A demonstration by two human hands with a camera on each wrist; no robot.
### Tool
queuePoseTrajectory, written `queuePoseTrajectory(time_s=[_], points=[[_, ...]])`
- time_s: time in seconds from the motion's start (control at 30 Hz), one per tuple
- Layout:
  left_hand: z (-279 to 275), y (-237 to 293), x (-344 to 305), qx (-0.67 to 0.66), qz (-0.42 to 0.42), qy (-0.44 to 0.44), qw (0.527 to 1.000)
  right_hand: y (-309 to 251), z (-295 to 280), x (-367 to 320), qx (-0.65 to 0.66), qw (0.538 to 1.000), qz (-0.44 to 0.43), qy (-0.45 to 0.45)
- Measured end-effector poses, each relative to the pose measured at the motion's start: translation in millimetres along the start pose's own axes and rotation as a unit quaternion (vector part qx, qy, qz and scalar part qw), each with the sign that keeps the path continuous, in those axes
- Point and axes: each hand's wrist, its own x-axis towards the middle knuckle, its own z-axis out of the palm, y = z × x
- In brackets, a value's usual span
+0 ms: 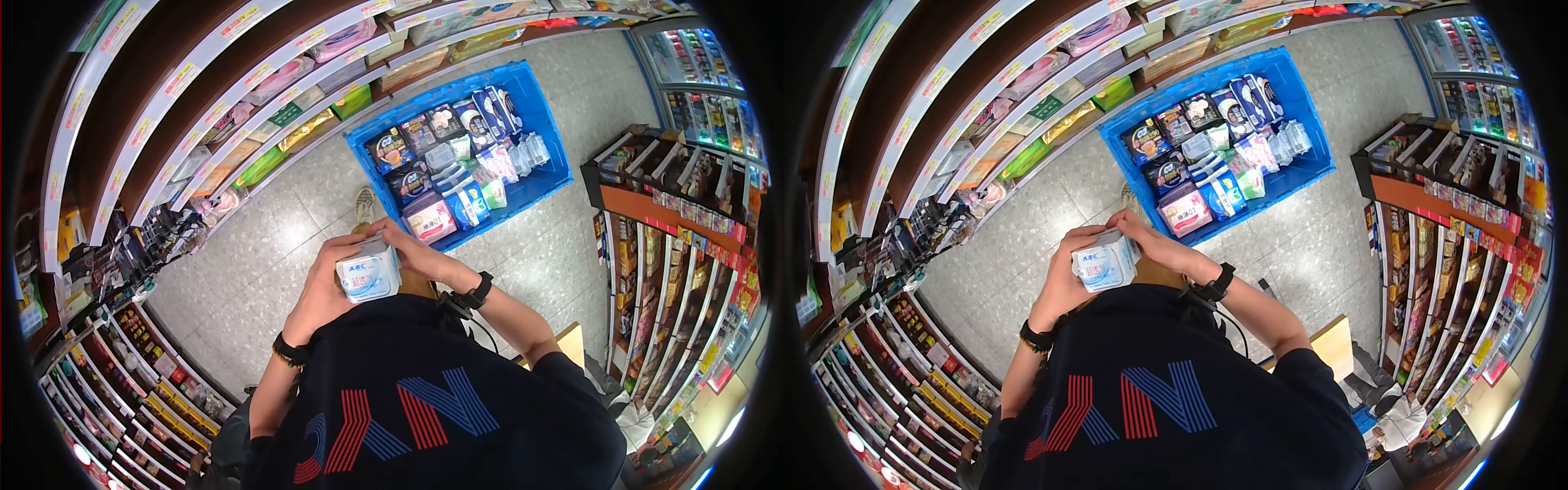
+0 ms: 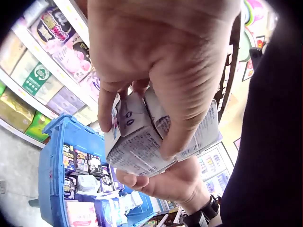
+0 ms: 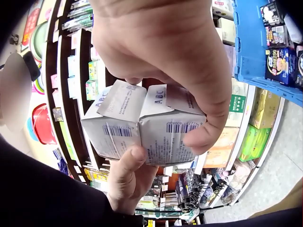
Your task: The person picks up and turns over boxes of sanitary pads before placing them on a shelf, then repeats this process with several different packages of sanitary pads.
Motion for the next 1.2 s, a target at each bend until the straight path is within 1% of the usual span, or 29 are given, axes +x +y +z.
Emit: queuePoseTrajectory(time_s=[0.07, 0.3, 0.4, 0.47, 0.5, 0.53, 0.57, 0.6, 0.63, 0.67, 0.7, 0.73, 0.8, 0.87, 0.9, 0.93, 1.0, 1.03, 1.07, 1.13, 1.17, 1.2], points=[[-0.1, -0.7, 0.9, 0.012, -0.005, 0.017, 1.0, -3.3, -0.1, 1.5, -0.038, 0.999, -0.008, -0.001], [-7.8, 0.0, 9.1, 0.032, 0.005, 0.038, 0.999, -15.1, 2.5, 4.5, -0.05, 0.999, -0.004, -0.007], [-10.8, 0.9, 13.1, 0.03, 0.02, 0.037, 0.999, -21.6, -6.7, 9.9, -0.055, 0.998, -0.007, -0.028], [-14.1, 1.8, 15.2, -0.02, 0.007, 0.062, 0.998, -48.4, -18.1, 9.4, -0.066, 0.993, 0.082, -0.056], [-17.1, 3.5, 15.1, -0.019, 0.007, 0.063, 0.998, -46.1, -41.6, 16.9, -0.095, 0.993, 0.069, -0.031], [-20.4, 6.3, 14.2, -0.015, -0.004, 0.072, 0.997, -52.0, -67.6, 25.7, -0.195, 0.978, 0.054, 0.043], [-23.3, 7.9, 12.8, -0.009, -0.014, 0.081, 0.997, -39.9, -111.2, 40.7, -0.248, 0.963, -0.009, 0.1], [-25.4, 8.0, 11.3, -0.009, -0.015, 0.082, 0.997, -39.2, -151.0, 56.7, -0.383, 0.896, 0.049, 0.22], [-27.2, 7.8, 9.4, -0.007, -0.022, 0.084, 0.996, -33.9, -190.6, 65.0, -0.454, 0.838, 0.031, 0.3], [-29.0, 7.3, 7.0, -0.004, -0.03, 0.086, 0.996, -18.5, -244.3, 80.1, -0.488, 0.803, 0.022, 0.341], [-30.9, 5.0, 4.2, 0.0, -0.032, 0.082, 0.996, -9.8, -286.2, 97.5, -0.447, 0.81, 0.085, 0.37], [-32.1, 3.6, 1.4, 0.002, -0.035, 0.082, 0.996, -28.9, -278.4, 95.0, -0.362, 0.844, 0.122, 0.377], [-33.4, 2.0, -6.5, 0.014, -0.055, 0.07, 0.996, -10.7, -330.3, 122.7, -0.49, 0.767, 0.193, 0.367], [-33.6, 3.6, -16.7, 0.031, -0.078, 0.073, 0.994, -0.1, -350.7, 133.6, -0.463, 0.775, 0.234, 0.361], [-33.4, 3.7, -22.1, 0.024, -0.09, 0.079, 0.992, 14.0, -360.2, 140.8, -0.44, 0.784, 0.219, 0.38], [-33.1, 4.3, -28.1, 0.016, -0.105, 0.086, 0.991, 21.9, -356.2, 146.4, -0.381, 0.791, 0.224, 0.423], [-33.0, 4.8, -39.5, 0.014, -0.124, 0.099, 0.987, 26.9, -357.3, 149.4, -0.307, 0.837, 0.273, 0.362], [-33.0, 4.9, -43.7, 0.007, -0.134, 0.109, 0.985, 33.4, -357.4, 153.9, -0.319, 0.821, 0.283, 0.381], [-32.9, 4.8, -47.4, 0.01, -0.139, 0.113, 0.984, 38.2, -358.1, 158.0, -0.32, 0.822, 0.284, 0.375], [-32.3, 4.6, -54.1, 0.008, -0.147, 0.126, 0.981, 44.6, -357.1, 163.5, -0.463, 0.715, 0.356, 0.383], [-32.4, 4.1, -57.1, 0.01, -0.15, 0.13, 0.98, 56.0, -365.2, 167.9, -0.534, 0.694, 0.342, 0.341], [-31.9, 4.2, -60.0, 0.011, -0.152, 0.134, 0.979, 66.0, -374.1, 167.9, -0.536, 0.694, 0.343, 0.337]])
